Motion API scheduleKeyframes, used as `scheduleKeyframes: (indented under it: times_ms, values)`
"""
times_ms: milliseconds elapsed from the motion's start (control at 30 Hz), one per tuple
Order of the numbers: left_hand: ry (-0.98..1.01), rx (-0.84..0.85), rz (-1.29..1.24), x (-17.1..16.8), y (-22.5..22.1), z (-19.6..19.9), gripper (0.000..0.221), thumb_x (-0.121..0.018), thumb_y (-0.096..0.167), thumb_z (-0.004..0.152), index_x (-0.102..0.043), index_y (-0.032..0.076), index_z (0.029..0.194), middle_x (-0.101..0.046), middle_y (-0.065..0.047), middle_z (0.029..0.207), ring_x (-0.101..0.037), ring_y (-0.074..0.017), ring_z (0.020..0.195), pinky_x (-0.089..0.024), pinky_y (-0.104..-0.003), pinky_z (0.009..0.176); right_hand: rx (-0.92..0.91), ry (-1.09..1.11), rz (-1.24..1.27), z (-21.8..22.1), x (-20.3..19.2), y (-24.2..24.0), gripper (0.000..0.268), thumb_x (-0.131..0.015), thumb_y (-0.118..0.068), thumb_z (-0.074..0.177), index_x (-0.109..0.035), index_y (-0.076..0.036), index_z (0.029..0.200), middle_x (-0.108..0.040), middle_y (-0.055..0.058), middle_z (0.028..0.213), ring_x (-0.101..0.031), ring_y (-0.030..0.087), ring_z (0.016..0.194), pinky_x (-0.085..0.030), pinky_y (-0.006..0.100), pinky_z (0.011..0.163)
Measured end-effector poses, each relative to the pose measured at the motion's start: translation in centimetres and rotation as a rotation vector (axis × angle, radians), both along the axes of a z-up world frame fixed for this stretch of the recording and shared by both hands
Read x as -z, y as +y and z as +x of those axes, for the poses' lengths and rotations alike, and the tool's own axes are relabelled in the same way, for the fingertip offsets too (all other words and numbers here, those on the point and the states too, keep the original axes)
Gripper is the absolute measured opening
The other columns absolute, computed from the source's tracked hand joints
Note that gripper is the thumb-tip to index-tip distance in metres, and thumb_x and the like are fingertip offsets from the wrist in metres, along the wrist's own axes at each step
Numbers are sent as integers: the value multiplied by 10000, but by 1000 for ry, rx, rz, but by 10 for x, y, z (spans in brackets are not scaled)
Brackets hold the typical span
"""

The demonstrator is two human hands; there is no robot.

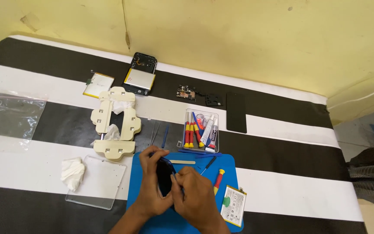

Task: Disassembling a smartphone to remove the battery and internal components using a screwdriver and pry tools.

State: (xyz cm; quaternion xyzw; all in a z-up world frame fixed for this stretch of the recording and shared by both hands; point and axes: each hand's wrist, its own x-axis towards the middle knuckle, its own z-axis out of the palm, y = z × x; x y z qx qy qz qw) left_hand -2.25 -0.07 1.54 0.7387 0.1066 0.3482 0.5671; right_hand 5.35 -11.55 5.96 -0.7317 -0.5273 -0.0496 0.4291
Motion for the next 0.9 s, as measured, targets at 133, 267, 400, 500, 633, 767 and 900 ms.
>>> scheduleKeyframes:
  times_ms: [133,267,400,500,633,767,900]
  values:
    - [0,19,24,0,0,2,630,-656,233,817,-441,176,1407,-346,-159,1338,-518,-235,1102,-505,-346,860,43,54,-33,1,-3,-2,126,-625,-69,987,-519,-66,920,-600,104,837,-600,206,667,-499,328,524]
    - [23,-11,48,1,-1,4,620,-650,242,834,-441,178,1414,-365,-166,1342,-496,-268,1189,-504,-366,886,50,171,-20,0,-3,2,107,-618,-93,1005,-528,-64,956,-588,92,839,-601,179,667,-553,283,514]
    - [30,-5,47,4,0,4,734,-690,276,775,-428,176,1453,-356,-163,1362,-487,-278,1238,-490,-393,970,115,81,-21,-4,0,7,114,-630,-75,998,-527,-69,947,-607,104,834,-626,201,683,-556,307,537]
    - [28,-32,61,5,2,7,750,-709,248,791,-408,166,1474,-349,-166,1379,-532,-255,1152,-513,-364,903,100,40,-3,1,-11,13,127,-618,-67,999,-527,-63,910,-602,94,797,-599,194,672,-513,321,553]
    - [36,-15,78,1,0,6,810,-712,294,741,-407,126,1473,-344,-169,1417,-481,-310,1303,-465,-428,1049,213,423,-20,7,-17,19,125,-653,-164,969,-590,-89,893,-702,74,842,-705,180,716,-599,312,601]
    - [-6,-32,55,4,4,11,781,-698,389,751,-472,118,1448,-415,-175,1383,-457,-330,1363,-411,-459,1138,256,584,149,18,-14,9,156,-681,-151,963,-593,-112,840,-601,31,722,-571,131,626,-507,292,547]
    - [84,-20,-421,21,16,7,769,-687,229,758,-423,164,1477,-406,-98,1438,-598,-247,1173,-666,-360,874,573,688,-179,34,1,-20,121,-712,-230,923,-772,-141,980,-772,14,829,-683,121,685,-607,283,625]
